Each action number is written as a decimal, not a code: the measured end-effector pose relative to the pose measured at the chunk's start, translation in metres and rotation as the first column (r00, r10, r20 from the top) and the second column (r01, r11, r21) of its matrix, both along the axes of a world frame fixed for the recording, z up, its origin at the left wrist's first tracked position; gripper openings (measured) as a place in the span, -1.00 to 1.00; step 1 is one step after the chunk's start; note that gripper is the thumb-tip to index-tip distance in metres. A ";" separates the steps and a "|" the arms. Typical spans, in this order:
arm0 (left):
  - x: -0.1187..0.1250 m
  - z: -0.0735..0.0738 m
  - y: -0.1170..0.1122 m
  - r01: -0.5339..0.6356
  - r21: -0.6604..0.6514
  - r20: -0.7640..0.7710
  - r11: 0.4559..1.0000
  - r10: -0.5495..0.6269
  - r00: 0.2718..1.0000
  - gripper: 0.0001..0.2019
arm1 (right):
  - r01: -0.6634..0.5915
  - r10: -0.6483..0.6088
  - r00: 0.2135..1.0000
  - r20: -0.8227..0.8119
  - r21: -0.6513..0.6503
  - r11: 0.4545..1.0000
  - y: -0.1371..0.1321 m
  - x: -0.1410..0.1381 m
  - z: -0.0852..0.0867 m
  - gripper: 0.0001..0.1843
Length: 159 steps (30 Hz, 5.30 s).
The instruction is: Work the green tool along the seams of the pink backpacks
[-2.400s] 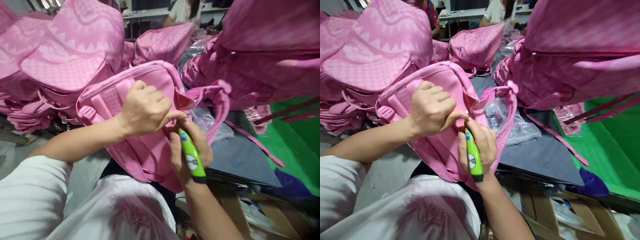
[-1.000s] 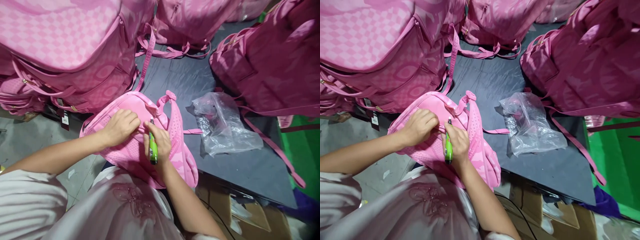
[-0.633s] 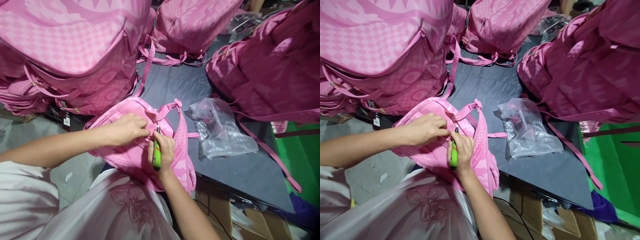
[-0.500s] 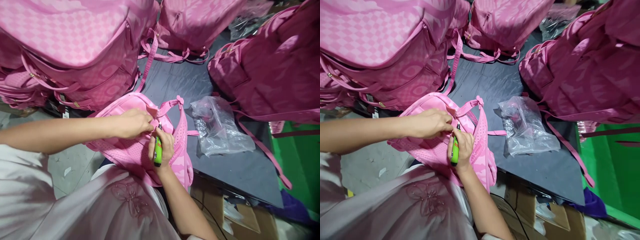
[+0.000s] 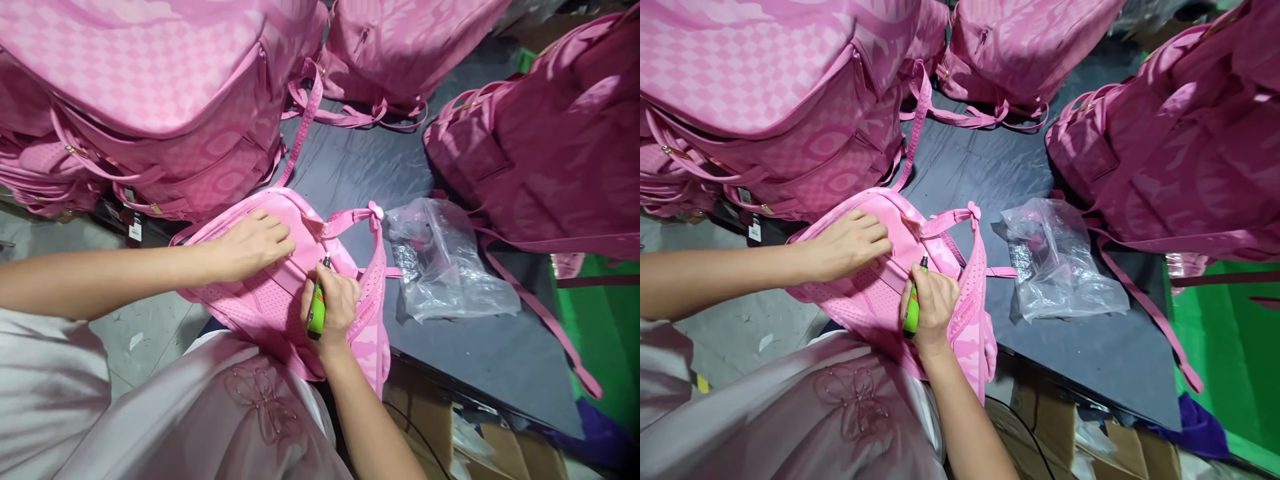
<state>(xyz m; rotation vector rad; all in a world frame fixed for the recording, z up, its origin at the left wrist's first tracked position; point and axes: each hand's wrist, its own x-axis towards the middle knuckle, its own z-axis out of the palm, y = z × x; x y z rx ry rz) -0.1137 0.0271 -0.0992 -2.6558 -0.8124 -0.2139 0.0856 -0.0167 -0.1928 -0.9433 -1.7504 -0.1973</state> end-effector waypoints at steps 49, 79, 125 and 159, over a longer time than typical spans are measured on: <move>-0.052 0.028 0.024 -0.127 -0.141 -0.040 0.982 0.122 0.992 -0.56 | -0.062 0.062 0.992 -0.110 0.005 0.998 0.011 0.001 -0.010 -0.54; 0.033 -0.018 0.074 -0.225 -0.221 -0.174 0.949 0.188 0.967 0.21 | -0.407 0.085 0.846 -0.526 -0.535 0.741 0.002 0.017 -0.012 -0.83; 0.042 -0.020 0.075 -0.459 -0.425 -0.090 0.780 0.468 0.879 -0.07 | -0.243 0.381 0.918 0.112 -0.600 0.762 0.055 0.018 0.030 -0.79; 0.034 -0.011 0.076 -0.446 -0.296 -0.170 0.844 0.413 0.895 -0.19 | -0.071 0.218 0.956 0.198 -0.564 0.823 0.047 -0.009 0.033 -0.83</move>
